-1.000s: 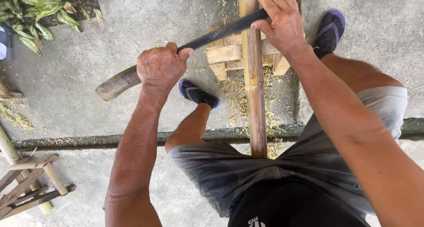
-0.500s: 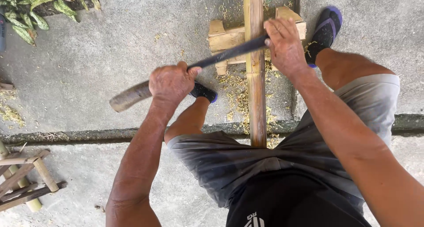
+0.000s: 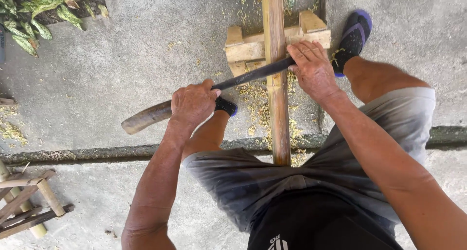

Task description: The recorder uses a machete to shave and smooth the surface of a bamboo stalk resting on a wooden stand.

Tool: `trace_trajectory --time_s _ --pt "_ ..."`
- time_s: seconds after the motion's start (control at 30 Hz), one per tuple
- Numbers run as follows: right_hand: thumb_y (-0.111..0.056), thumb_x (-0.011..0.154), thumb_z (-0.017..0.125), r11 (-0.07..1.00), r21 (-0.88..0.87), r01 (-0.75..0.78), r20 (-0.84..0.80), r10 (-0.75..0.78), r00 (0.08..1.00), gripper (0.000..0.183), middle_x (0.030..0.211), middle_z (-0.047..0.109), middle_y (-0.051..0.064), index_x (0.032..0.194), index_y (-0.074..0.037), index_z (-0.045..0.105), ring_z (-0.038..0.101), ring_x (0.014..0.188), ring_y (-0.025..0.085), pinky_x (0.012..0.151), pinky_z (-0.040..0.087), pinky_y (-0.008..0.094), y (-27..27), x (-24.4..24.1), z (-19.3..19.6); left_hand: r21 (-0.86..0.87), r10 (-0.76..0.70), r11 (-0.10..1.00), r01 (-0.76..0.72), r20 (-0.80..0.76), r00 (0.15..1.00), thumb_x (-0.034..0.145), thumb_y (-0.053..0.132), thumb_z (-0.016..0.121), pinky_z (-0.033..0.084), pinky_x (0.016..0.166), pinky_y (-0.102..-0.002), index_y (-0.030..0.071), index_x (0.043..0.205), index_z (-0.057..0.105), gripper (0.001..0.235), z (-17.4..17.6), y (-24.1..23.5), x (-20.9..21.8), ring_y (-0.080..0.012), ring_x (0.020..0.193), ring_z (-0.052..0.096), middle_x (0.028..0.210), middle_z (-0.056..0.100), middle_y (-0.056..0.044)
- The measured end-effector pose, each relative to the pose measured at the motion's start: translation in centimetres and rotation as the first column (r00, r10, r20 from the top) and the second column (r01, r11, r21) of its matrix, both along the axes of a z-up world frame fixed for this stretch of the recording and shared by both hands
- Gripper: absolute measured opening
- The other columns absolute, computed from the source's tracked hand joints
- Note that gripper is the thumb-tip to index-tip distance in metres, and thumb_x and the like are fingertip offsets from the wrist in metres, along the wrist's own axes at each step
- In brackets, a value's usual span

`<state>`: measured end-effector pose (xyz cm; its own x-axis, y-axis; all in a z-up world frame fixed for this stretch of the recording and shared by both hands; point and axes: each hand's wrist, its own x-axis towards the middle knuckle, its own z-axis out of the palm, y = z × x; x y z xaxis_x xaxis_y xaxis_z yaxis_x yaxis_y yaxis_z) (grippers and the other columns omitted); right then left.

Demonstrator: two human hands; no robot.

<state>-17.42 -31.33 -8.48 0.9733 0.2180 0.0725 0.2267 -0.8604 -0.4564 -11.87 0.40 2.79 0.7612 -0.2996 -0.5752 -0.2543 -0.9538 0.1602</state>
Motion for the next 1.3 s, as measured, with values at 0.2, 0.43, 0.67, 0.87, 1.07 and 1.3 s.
trace_trajectory --time_s 0.2,0.43,0.67,0.87,1.07,1.3 --pt "-0.033 0.089 0.079 0.992 0.089 0.084 -0.033 -0.081 0.996 0.053 0.133 0.065 0.014 0.13 -0.003 0.064 0.055 0.132 0.034 0.117 0.039 0.047 -1.3 2.5 -0.3 0.107 -0.044 0.993 0.045 -0.009 0.999 0.103 0.056 0.042 0.055 0.07 -0.05 0.01 0.096 0.069 0.053 -0.7 -0.5 1.9 -0.0324 0.075 0.072 0.073 0.071 -0.014" --pt "-0.035 0.096 0.078 0.984 -0.174 0.028 0.052 -0.019 0.998 0.055 0.139 0.06 0.02 0.135 -0.001 0.061 0.05 0.138 0.038 0.12 0.033 0.051 -4.2 14.5 -5.2 0.184 -0.128 0.978 0.098 0.159 0.979 0.11 0.06 0.032 0.049 0.045 -0.034 0.01 0.091 0.065 0.062 -2.7 -1.8 10.3 -0.0127 0.047 0.055 0.056 0.053 0.002" --pt "-0.03 0.1 0.081 0.991 -0.074 0.111 0.128 -0.101 0.987 0.053 0.144 0.062 0.013 0.143 -0.007 0.06 0.049 0.143 0.031 0.124 0.024 0.056 -2.8 12.6 -5.5 0.202 -0.139 0.975 0.088 0.257 0.956 0.103 0.06 0.034 0.048 0.042 -0.037 0.012 0.09 0.065 0.059 -0.7 -2.4 10.1 -0.0123 0.043 0.052 0.05 0.05 0.002" --pt "-0.025 0.098 0.08 0.981 -0.024 0.19 0.153 -0.184 0.971 0.054 0.144 0.062 0.017 0.142 -0.002 0.06 0.048 0.144 0.034 0.127 0.022 0.054 -0.3 4.4 -3.0 0.275 -0.16 0.948 0.158 -0.018 0.987 0.111 0.054 0.029 0.056 0.049 -0.039 0.008 0.098 0.065 0.06 2.1 -2.4 4.6 -0.0158 0.049 0.058 0.057 0.052 0.0" --pt "-0.029 0.104 0.071 0.992 -0.005 0.13 0.086 -0.129 0.988 0.046 0.146 0.06 0.017 0.142 -0.006 0.062 0.044 0.146 0.033 0.125 0.02 0.054 -2.2 8.8 -6.2 0.134 -0.088 0.988 0.074 0.103 0.991 0.104 0.057 0.037 0.055 0.06 -0.047 0.01 0.095 0.066 0.056 -0.5 -2.0 6.0 -0.0246 0.061 0.066 0.061 0.062 -0.007" --pt "-0.035 0.11 0.062 0.986 0.007 0.166 -0.177 -0.162 0.971 0.042 0.146 0.058 0.011 0.145 -0.012 0.058 0.041 0.147 0.028 0.13 0.021 0.049 -1.9 16.7 0.3 0.115 0.124 0.984 -0.134 0.092 0.988 0.105 0.059 0.032 0.055 0.067 -0.05 0.009 0.098 0.064 0.06 -0.8 -4.2 10.0 -0.0256 0.064 0.068 0.065 0.063 -0.007"
